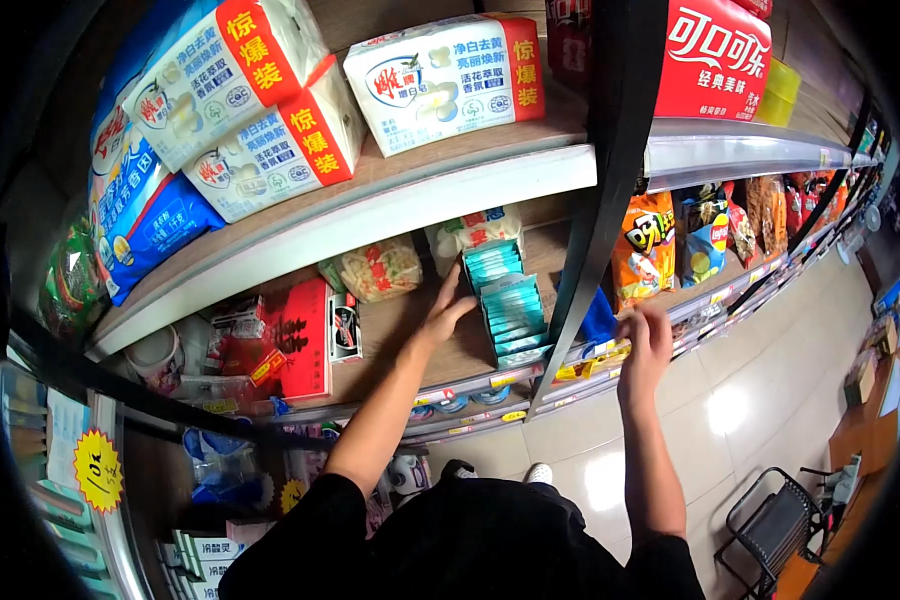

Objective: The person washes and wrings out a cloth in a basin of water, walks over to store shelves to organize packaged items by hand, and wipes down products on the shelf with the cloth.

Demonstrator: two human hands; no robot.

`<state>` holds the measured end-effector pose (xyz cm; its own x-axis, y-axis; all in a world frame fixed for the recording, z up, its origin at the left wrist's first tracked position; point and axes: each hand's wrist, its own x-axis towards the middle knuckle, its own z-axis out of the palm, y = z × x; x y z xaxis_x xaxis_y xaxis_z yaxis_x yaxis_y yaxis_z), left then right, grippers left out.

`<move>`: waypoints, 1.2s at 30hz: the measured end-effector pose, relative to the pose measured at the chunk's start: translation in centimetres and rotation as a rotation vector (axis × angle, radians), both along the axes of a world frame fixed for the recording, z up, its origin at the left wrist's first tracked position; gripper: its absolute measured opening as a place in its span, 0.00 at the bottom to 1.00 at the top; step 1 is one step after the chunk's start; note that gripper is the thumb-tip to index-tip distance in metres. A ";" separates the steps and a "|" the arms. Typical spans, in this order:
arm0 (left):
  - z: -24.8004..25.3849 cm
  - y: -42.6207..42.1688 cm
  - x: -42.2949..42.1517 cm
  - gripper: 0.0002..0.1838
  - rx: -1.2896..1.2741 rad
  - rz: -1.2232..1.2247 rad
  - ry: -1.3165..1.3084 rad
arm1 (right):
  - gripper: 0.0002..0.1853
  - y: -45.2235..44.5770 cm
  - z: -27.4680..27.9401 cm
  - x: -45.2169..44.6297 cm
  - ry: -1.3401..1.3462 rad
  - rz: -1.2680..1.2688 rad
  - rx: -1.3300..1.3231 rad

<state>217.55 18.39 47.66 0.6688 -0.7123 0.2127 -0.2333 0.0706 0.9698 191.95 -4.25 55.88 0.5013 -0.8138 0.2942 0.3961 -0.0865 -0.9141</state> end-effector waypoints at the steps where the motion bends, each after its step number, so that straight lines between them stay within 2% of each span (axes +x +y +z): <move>1: -0.3 -0.2 -0.1 0.50 0.011 0.054 0.129 | 0.06 -1.0 0.7 1.8 0.008 0.143 0.134; 2: -0.4 -0.3 -0.2 0.51 0.022 0.108 0.258 | 0.07 -1.7 0.6 3.6 0.005 0.293 0.306; 3: 0.0 -0.4 -0.1 0.57 0.046 0.103 0.149 | 0.08 -1.5 1.4 5.1 0.062 0.375 0.294; 4: 0.4 -0.6 -0.2 0.57 0.044 0.109 0.145 | 0.08 -0.9 2.2 6.3 0.089 0.446 0.333; 5: 0.7 -0.9 -0.5 0.57 0.063 0.172 0.194 | 0.10 -3.1 -0.6 8.7 0.117 0.710 0.366; 6: 0.8 -1.2 -1.0 0.58 0.083 0.235 0.246 | 0.10 -3.7 -1.8 10.8 0.121 0.717 0.368; 8: 1.4 -1.9 -1.5 0.59 0.086 0.290 0.246 | 0.14 -4.5 -2.7 14.2 0.123 0.924 0.233; 9: 1.5 -2.2 -1.4 0.60 0.089 0.336 0.238 | 0.14 -4.3 -2.3 15.6 0.125 0.934 0.230; 11: 0.7 -2.8 -0.6 0.60 0.086 0.347 0.219 | 0.20 -3.2 -2.2 17.8 0.554 0.772 0.094; 12: 0.4 -3.0 -0.1 0.60 0.082 0.348 0.198 | 0.20 -3.1 -2.4 18.4 0.550 0.778 0.091; 14: 0.5 -3.0 -0.2 0.59 0.118 0.382 0.211 | 0.25 -3.0 -3.1 19.4 0.583 0.689 -0.211; 15: 0.6 -3.0 -0.4 0.58 0.157 0.409 0.230 | 0.29 -3.5 -3.7 19.8 0.601 0.712 -0.276; 16: 0.5 -3.0 -0.3 0.58 0.157 0.413 0.232 | 0.29 -3.8 -4.4 20.2 0.602 0.716 -0.277; 18: 0.1 -3.3 0.2 0.49 0.100 0.377 0.214 | 0.31 -4.1 -5.5 20.7 0.642 0.728 -0.216; 24: 1.5 -4.0 -0.3 0.49 0.226 0.336 0.166 | 0.34 -5.0 -7.7 22.5 0.731 0.587 -0.355; 28: 1.3 -4.2 -0.7 0.45 0.306 0.399 0.243 | 0.34 -4.4 -6.2 21.8 0.689 0.591 -0.190; 31: 2.6 -3.9 -2.4 0.44 0.190 0.334 0.238 | 0.34 -3.0 -3.4 19.7 0.584 0.726 0.188; 34: 2.8 -4.3 -4.2 0.44 -0.070 0.274 0.413 | 0.34 -0.9 -1.3 17.2 0.521 0.826 0.430; 36: 2.5 -4.7 -5.4 0.44 -0.244 0.231 0.530 | 0.34 0.3 -0.9 16.2 0.508 0.862 0.477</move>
